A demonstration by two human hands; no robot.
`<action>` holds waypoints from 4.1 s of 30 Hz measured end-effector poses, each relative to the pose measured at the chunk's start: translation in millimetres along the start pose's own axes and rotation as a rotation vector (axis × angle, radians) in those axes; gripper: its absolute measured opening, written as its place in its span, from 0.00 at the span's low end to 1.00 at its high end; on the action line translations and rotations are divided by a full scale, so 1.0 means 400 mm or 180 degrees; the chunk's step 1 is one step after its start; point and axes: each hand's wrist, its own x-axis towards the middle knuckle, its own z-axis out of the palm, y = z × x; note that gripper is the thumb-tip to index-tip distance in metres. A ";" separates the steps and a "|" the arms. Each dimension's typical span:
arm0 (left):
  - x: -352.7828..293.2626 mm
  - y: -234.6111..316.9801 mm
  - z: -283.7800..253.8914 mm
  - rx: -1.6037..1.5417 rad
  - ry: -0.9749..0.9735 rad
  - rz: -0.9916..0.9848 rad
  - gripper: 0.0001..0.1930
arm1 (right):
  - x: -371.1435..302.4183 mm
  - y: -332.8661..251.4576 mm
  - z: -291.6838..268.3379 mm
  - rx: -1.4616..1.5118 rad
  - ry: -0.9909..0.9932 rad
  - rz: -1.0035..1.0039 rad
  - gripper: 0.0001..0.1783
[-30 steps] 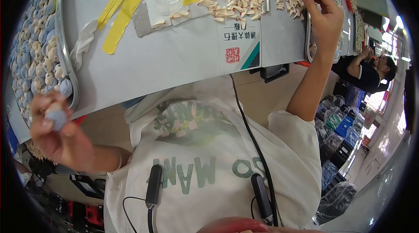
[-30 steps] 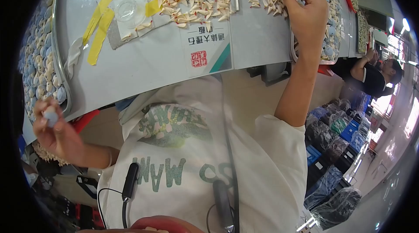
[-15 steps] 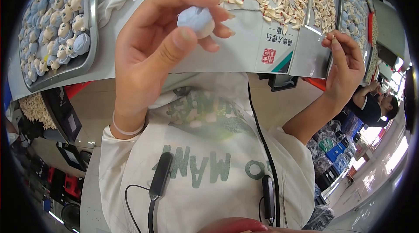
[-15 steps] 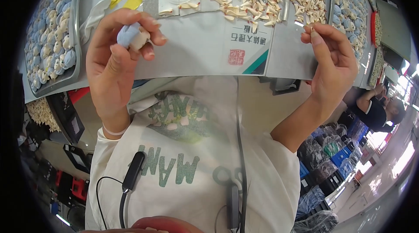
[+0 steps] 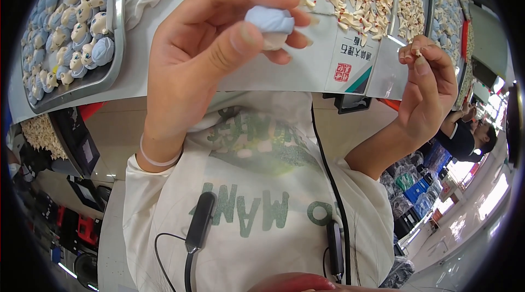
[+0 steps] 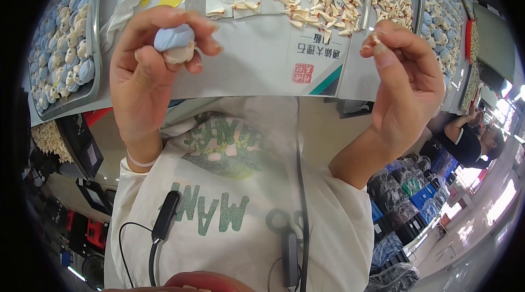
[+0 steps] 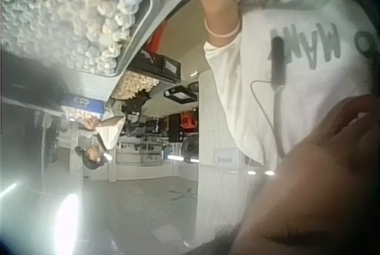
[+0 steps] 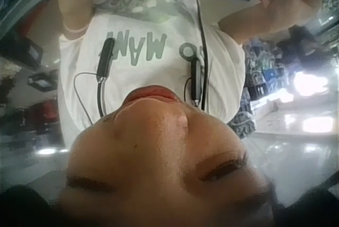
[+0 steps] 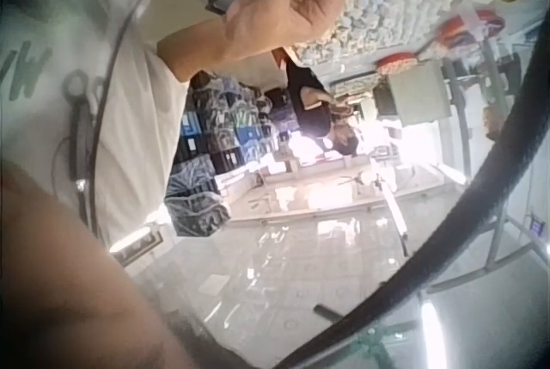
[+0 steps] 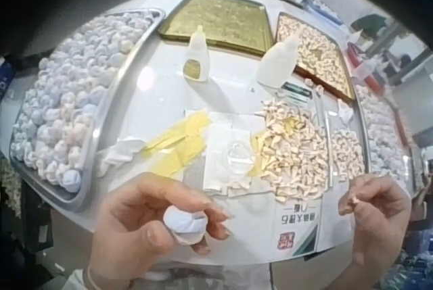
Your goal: The person assembles a small figurine by attaching plastic hair pieces and small body parts to a toy head, using a glue dispenser to secure the components.
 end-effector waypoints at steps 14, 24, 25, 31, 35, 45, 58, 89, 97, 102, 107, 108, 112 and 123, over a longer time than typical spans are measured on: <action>-0.008 0.003 0.021 0.2155 -0.0339 0.0874 0.17 | -0.022 0.035 0.173 -0.0059 -0.0628 -0.0150 0.07; -0.003 -0.048 0.019 0.2327 -0.0294 0.1887 0.14 | -0.030 0.054 0.171 -0.0751 -0.0720 -0.0734 0.10; -0.004 -0.049 0.016 0.2324 -0.0305 0.1980 0.14 | -0.031 0.051 0.172 -0.0759 -0.0706 -0.0723 0.10; -0.010 -0.034 0.014 0.2328 -0.0335 0.1980 0.13 | -0.040 0.067 0.188 -0.0327 -0.0562 -0.0607 0.09; -0.011 -0.035 0.010 0.2239 -0.0280 0.1943 0.13 | -0.050 0.083 0.213 0.0371 -0.0382 -0.0359 0.07; 0.002 -0.008 0.012 0.1930 -0.0395 0.1188 0.16 | 0.077 0.020 0.115 -0.0841 -0.0496 -0.0800 0.07; 0.013 -0.005 -0.016 0.1319 -0.0554 0.0814 0.12 | 0.199 -0.020 0.204 -0.2807 -0.1208 -0.0654 0.06; -0.008 0.005 0.003 0.0618 0.0110 0.0494 0.26 | 0.028 0.012 0.225 -0.0552 -0.1099 -0.0699 0.10; -0.003 0.013 -0.005 0.1887 0.0074 0.0558 0.23 | 0.014 0.021 0.257 -0.0913 -0.0884 -0.1007 0.08; 0.000 -0.024 -0.014 0.1388 0.0030 0.1239 0.24 | 0.012 0.043 0.239 -0.1005 -0.0888 -0.1108 0.09; 0.002 -0.010 -0.008 0.1361 -0.0002 0.0994 0.23 | 0.014 0.035 0.225 -0.0975 -0.0916 -0.1088 0.08; 0.004 -0.013 -0.009 0.1361 -0.0020 0.1004 0.23 | 0.016 0.029 0.218 -0.1038 -0.0836 -0.1149 0.07; 0.004 -0.030 -0.006 0.0597 0.0006 0.0885 0.26 | 0.021 0.023 0.122 -0.1174 0.0292 -0.1019 0.08; 0.004 -0.033 -0.007 0.1101 0.0197 0.0959 0.26 | 0.086 0.070 0.024 -0.3352 -0.0516 -0.0930 0.13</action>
